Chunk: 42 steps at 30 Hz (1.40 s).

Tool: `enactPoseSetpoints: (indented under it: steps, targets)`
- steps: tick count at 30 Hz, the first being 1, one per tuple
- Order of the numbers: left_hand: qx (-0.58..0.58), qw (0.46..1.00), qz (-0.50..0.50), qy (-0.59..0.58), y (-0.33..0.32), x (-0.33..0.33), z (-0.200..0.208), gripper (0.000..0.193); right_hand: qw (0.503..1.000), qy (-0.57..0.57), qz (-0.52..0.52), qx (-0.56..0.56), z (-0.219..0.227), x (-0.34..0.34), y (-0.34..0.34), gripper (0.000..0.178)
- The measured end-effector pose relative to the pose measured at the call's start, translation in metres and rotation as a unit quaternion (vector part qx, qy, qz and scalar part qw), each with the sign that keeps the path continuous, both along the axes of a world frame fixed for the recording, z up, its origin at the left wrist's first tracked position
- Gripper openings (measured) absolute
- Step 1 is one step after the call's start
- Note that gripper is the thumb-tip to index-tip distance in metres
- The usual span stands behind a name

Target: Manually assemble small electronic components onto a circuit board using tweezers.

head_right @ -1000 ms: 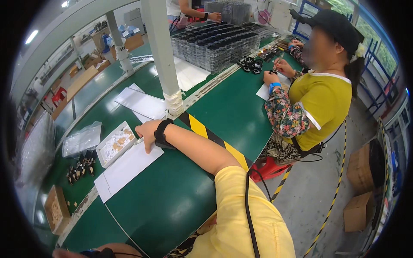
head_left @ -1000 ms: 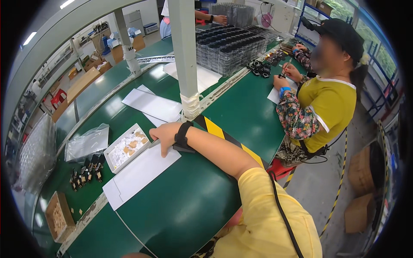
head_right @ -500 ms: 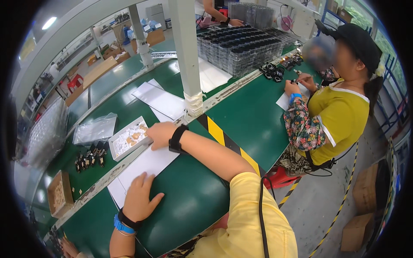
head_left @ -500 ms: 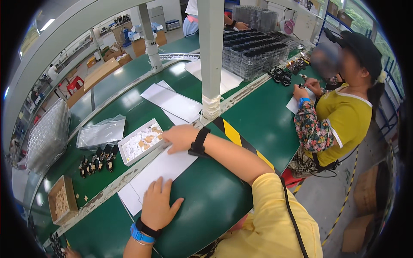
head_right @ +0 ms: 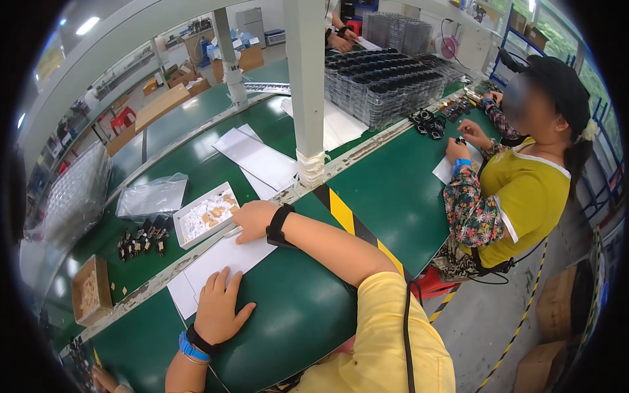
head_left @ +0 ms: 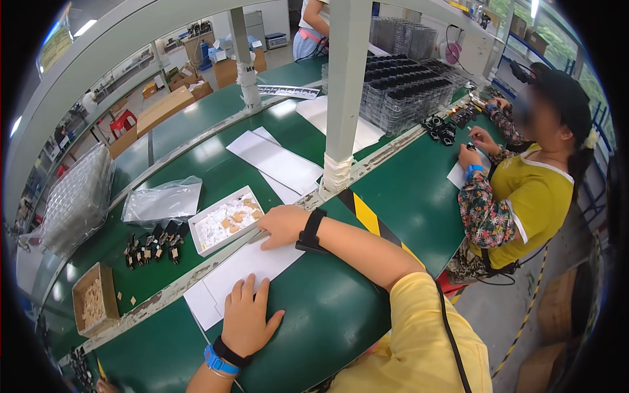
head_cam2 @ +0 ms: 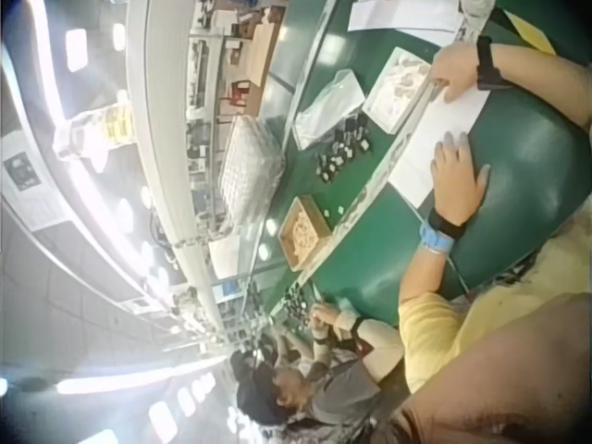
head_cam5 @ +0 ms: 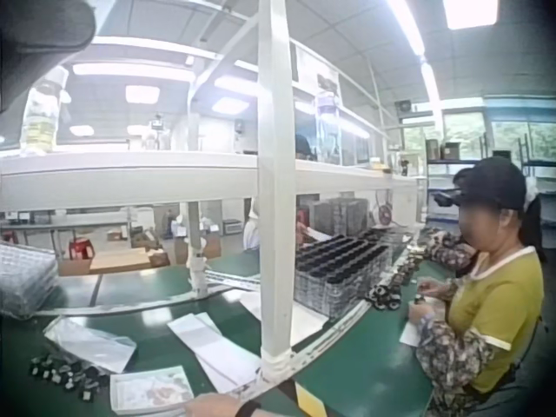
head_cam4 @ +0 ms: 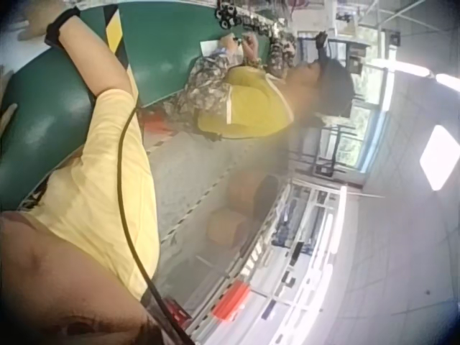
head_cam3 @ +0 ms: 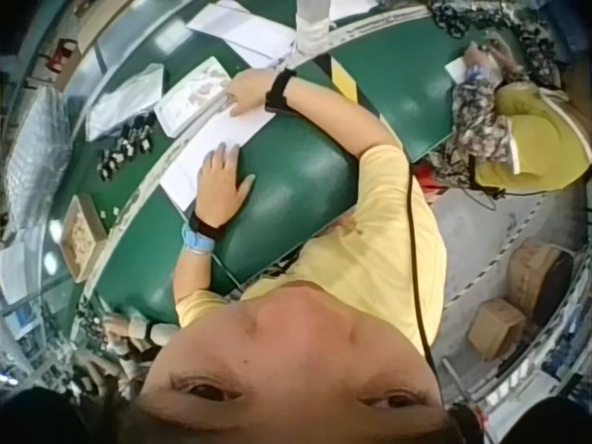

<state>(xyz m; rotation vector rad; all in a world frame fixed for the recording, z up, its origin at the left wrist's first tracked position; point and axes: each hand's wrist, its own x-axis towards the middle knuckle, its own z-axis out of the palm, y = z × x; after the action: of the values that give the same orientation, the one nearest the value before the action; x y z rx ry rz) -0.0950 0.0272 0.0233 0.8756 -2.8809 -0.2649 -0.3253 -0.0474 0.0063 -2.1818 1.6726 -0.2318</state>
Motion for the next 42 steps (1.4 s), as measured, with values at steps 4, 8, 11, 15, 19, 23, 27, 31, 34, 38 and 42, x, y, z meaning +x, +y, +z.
enactPoseSetpoints:
  steps: [4,8,11,15,19,23,27,31,34,38,42]
  targets:
    - [0.000,1.000,-0.004,0.010,0.001,0.001,0.000,0.061,1.000,0.008,-0.016,-0.005,0.003,0.003,0.004,0.040]
    - [-0.012,1.000,-0.008,0.012,0.005,0.004,-0.003,0.060,1.000,0.007,-0.014,-0.009,-0.009,0.006,0.005,0.039]
    - [-0.011,1.000,-0.002,0.022,0.004,0.007,-0.008,0.060,1.000,0.008,-0.008,-0.016,-0.007,0.010,0.004,0.039]
    - [0.010,0.996,-0.003,0.087,-0.003,0.005,-0.007,0.050,0.999,0.014,-0.014,-0.027,-0.014,0.001,-0.001,0.042]
    - [0.145,0.954,0.040,0.257,-0.030,0.008,-0.008,0.034,1.000,0.005,0.004,-0.002,-0.007,-0.001,-0.004,0.042]
    - [0.643,0.635,0.129,0.409,-0.064,0.022,-0.038,0.028,0.998,-0.031,0.019,-0.057,-0.015,0.001,-0.009,0.039]
    - [0.714,0.478,0.129,0.495,-0.082,0.030,-0.051,0.030,0.997,-0.031,0.008,-0.068,-0.013,0.004,-0.006,0.036]
    - [0.709,0.495,0.130,0.485,-0.080,0.030,-0.049,0.029,0.999,-0.034,0.003,-0.024,-0.004,0.011,-0.005,0.036]
    - [0.697,0.528,0.118,0.470,-0.079,0.028,-0.047,0.029,1.000,-0.020,-0.023,-0.003,0.000,0.012,-0.005,0.036]
    - [0.686,0.550,0.117,0.461,-0.076,0.027,-0.047,0.028,0.999,-0.035,-0.006,-0.032,-0.005,0.011,-0.003,0.037]
    - [0.664,0.595,0.102,0.441,-0.069,0.019,-0.041,0.025,0.999,-0.018,-0.009,-0.036,-0.012,-0.001,-0.004,0.034]
